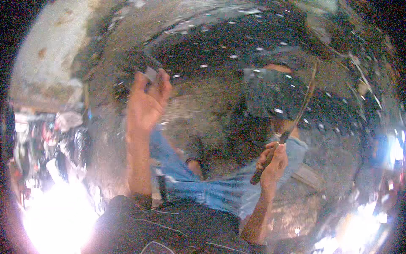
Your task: The person sits on the floor and uses a knife to trim excess material from the edges of black flip-flops. They handle the slippers one at a time, scraping the blade along the edges, and place the finished items into a growing pile on the floor.
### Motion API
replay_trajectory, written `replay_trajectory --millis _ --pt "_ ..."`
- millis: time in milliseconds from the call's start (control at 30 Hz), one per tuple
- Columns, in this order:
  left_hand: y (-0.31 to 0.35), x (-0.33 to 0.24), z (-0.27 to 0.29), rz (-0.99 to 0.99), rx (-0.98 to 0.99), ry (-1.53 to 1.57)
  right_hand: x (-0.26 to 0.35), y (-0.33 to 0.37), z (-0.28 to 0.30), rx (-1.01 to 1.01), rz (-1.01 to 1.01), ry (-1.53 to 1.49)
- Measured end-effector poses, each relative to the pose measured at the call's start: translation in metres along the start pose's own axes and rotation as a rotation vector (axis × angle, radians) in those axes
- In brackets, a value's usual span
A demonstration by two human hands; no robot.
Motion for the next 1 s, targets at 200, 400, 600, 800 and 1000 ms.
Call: replay_trajectory --millis 200,400,600,800,1000 --pt "-0.113 0.259 0.101 0.649 0.144 -0.822 0.005 -0.001 0.066 -0.122 0.075 -0.106" --pt "-0.137 0.334 0.091 0.18 0.048 -1.262 -0.032 -0.012 0.015 -0.058 -0.025 0.138" --pt "-0.113 0.236 0.05 0.447 0.005 -1.151 -0.042 -0.021 -0.024 0.121 -0.054 0.403" --pt "-0.112 0.211 0.035 0.436 0.027 -1.13 -0.064 -0.03 -0.048 0.212 -0.062 0.527" --pt "-0.108 0.213 0.036 0.417 0.013 -1.139 -0.077 -0.066 -0.054 0.254 -0.071 0.602"
Point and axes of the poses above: each hand's wrist, its own y-axis away from the middle knuckle, its own z-axis out of the back of the hand, x = y × z, the point moved 8 cm from there along -y, towards the middle knuckle, and after that the axes turned 3 degrees about x, right-handed, at the moved point
